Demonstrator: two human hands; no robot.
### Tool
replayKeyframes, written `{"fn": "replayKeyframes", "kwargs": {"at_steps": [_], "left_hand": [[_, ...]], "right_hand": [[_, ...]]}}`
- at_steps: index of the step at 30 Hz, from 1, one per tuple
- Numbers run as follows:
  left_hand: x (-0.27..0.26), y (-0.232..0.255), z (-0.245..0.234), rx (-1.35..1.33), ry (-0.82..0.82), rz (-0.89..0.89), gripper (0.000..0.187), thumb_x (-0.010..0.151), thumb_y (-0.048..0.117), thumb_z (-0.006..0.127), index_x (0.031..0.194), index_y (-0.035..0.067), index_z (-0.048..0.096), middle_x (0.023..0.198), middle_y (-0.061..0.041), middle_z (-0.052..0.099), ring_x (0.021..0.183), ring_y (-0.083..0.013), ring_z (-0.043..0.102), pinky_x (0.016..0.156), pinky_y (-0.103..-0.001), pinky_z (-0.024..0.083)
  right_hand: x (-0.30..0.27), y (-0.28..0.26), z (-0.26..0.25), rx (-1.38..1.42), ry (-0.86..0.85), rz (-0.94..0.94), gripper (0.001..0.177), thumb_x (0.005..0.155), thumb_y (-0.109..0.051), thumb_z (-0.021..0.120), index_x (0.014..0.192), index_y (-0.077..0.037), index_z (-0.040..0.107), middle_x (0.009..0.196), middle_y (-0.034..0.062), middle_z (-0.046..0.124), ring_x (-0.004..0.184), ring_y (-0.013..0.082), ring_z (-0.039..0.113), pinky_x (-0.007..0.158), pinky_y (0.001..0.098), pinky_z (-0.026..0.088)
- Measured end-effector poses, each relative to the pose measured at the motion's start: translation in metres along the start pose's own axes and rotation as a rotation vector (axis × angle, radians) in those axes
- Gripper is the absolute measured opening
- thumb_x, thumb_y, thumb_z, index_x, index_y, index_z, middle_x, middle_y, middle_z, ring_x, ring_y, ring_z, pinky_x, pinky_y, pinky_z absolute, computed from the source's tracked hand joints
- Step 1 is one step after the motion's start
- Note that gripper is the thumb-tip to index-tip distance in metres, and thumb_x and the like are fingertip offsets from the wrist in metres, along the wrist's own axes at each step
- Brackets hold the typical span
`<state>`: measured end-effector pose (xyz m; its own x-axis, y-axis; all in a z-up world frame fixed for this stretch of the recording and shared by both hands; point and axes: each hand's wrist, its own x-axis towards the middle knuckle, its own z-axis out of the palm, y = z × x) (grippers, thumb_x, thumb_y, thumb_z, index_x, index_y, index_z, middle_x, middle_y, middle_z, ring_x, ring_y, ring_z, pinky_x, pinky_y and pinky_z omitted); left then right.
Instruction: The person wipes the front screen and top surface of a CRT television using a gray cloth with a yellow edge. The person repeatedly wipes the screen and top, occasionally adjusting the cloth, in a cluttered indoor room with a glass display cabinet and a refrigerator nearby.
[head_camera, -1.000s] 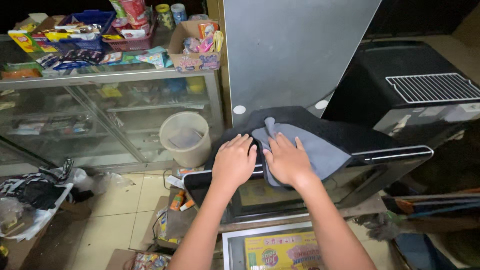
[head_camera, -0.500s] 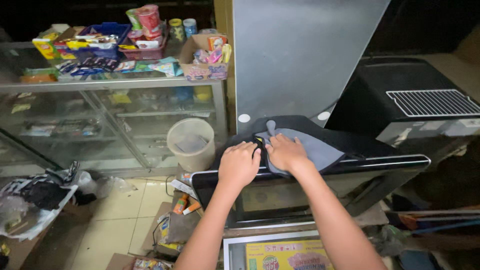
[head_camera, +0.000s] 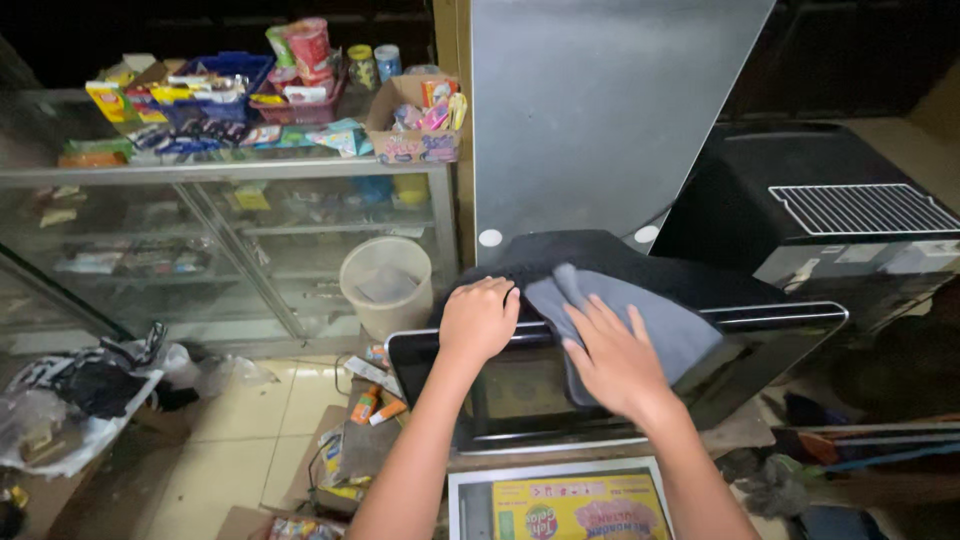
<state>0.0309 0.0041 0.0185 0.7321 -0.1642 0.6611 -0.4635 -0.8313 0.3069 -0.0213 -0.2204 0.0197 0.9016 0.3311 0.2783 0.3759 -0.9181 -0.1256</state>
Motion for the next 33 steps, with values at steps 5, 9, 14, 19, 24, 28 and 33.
{"fn": "replayKeyframes", "kwargs": {"at_steps": [5,9,14,19,24,28,33], "left_hand": [[0.002,-0.002,-0.003,-0.008,-0.077,-0.017,0.032,0.096,0.026,0.055,0.1,0.003,0.076,0.105,-0.017,0.076,0.101,-0.0322,0.072,0.088,-0.046,0.054],[0.003,0.001,-0.008,-0.03,-0.064,-0.046,0.031,0.097,0.027,0.056,0.103,0.005,0.077,0.106,-0.015,0.076,0.097,-0.0332,0.072,0.088,-0.046,0.054],[0.005,0.006,-0.013,-0.017,-0.099,-0.102,0.03,0.096,0.028,0.056,0.103,0.007,0.077,0.104,-0.013,0.076,0.094,-0.0352,0.071,0.086,-0.047,0.054],[0.004,0.006,-0.012,0.007,-0.089,-0.094,0.031,0.095,0.029,0.056,0.101,0.008,0.077,0.103,-0.014,0.076,0.092,-0.0368,0.071,0.083,-0.049,0.054],[0.007,0.008,-0.012,0.034,-0.135,-0.155,0.031,0.095,0.031,0.055,0.097,0.011,0.078,0.1,-0.014,0.076,0.088,-0.0391,0.07,0.083,-0.05,0.054],[0.008,0.007,-0.013,0.035,-0.143,-0.121,0.031,0.095,0.031,0.055,0.095,0.011,0.078,0.097,-0.015,0.076,0.088,-0.0388,0.07,0.082,-0.05,0.054],[0.007,0.005,-0.012,0.01,-0.145,-0.111,0.031,0.094,0.03,0.055,0.092,0.01,0.078,0.094,-0.015,0.076,0.088,-0.0376,0.071,0.081,-0.051,0.054]], "right_hand": [[0.01,0.033,-0.007,0.027,0.056,0.2,0.053,0.103,-0.043,0.038,0.144,-0.015,0.056,0.149,0.0139,0.052,0.147,0.0269,0.038,0.123,0.0529,0.02],[0.043,0.055,-0.005,0.01,-0.027,0.287,0.052,0.102,-0.044,0.038,0.14,-0.016,0.06,0.15,0.0163,0.051,0.143,0.0295,0.04,0.118,0.0539,0.022],[0.014,0.051,-0.002,0.017,0.158,0.159,0.047,0.104,-0.04,0.041,0.138,-0.016,0.064,0.144,0.0174,0.058,0.142,0.029,0.046,0.12,0.0535,0.025],[-0.011,0.038,0.007,-0.03,0.221,0.146,0.046,0.103,-0.04,0.044,0.135,-0.015,0.065,0.139,0.0161,0.062,0.142,0.0298,0.047,0.119,0.0579,0.027],[0.05,0.044,-0.003,-0.012,0.027,0.192,0.051,0.104,-0.047,0.037,0.132,-0.015,0.066,0.145,0.0175,0.055,0.14,0.0329,0.043,0.114,0.0618,0.025],[0.067,0.047,0.001,0.029,-0.121,0.27,0.053,0.104,-0.047,0.034,0.135,-0.017,0.065,0.146,0.013,0.057,0.142,0.0305,0.045,0.118,0.0608,0.027],[0.031,0.04,0.014,-0.069,0.088,0.229,0.051,0.105,-0.046,0.037,0.126,-0.012,0.068,0.146,0.0145,0.057,0.144,0.0296,0.044,0.116,0.0609,0.028]]}}
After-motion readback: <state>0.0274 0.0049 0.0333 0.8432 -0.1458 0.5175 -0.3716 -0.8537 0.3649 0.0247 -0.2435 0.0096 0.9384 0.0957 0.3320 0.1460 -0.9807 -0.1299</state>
